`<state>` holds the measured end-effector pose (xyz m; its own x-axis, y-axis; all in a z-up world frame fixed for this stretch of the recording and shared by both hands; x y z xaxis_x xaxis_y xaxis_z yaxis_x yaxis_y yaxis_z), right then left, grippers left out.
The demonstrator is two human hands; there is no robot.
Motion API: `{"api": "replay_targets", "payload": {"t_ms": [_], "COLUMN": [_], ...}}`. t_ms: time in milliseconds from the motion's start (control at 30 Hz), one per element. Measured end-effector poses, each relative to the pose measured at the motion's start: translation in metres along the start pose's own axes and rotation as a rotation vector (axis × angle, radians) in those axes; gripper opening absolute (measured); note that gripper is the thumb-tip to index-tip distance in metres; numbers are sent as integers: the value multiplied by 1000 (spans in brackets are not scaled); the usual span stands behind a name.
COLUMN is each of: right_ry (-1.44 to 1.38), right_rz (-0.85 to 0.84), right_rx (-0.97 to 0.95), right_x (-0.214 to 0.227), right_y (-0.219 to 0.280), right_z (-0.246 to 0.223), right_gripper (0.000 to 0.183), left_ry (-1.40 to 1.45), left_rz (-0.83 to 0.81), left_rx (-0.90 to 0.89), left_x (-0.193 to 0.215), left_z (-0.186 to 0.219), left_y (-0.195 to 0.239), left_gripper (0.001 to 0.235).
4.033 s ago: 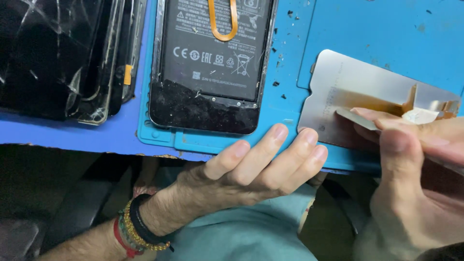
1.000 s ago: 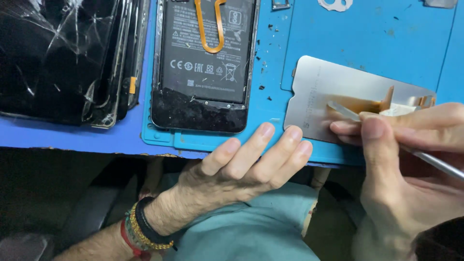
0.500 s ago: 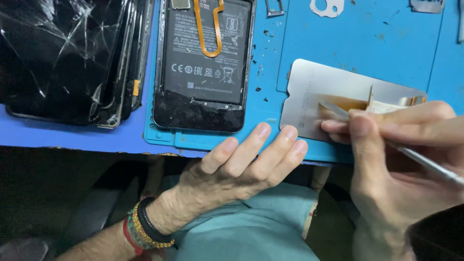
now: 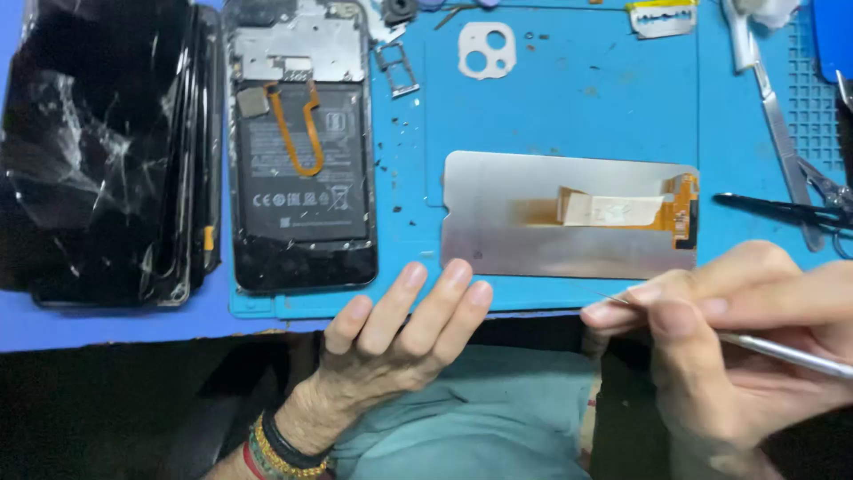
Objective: Cleaning and preparing a replacement phone screen using a cloth and a small scraping tool
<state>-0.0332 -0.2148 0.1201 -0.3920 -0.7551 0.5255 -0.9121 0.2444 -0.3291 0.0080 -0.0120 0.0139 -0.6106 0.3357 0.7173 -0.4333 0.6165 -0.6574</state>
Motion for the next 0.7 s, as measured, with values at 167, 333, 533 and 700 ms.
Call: {"api": "replay_targets", "payload": {"t_ms": [167, 333, 533, 700], "right_ry": [-106, 269, 100, -32], "right_rz": [94, -29, -14, -6], "right_rx": [-107, -212, -324, -440], "right_x": [75, 106, 121, 134], "right_y": [35, -6, -18, -19], "right_z": [94, 115, 171, 191], "right_gripper": [17, 22, 16, 28], "left_ry": [301, 429, 477, 396], "left_rz": [-96, -82, -302, -381], "left_rx": [84, -107, 18, 48], "left_x": [13, 15, 7, -25], "left_z": [23, 49, 53, 16], "left_y": [-11, -74, -165, -209], "left_gripper": [41, 23, 15, 47]}}
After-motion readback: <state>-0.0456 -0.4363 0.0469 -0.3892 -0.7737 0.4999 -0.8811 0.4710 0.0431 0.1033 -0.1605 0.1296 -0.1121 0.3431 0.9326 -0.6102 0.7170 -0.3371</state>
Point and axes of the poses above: each hand's wrist, its own y-axis away from the middle knuckle, its own x-axis out of the back of the hand, z = x × y, the point moved 2 cm from there along -y, towards the middle knuckle, and after that the axes turned 3 degrees about -z, right-handed, at the moved point
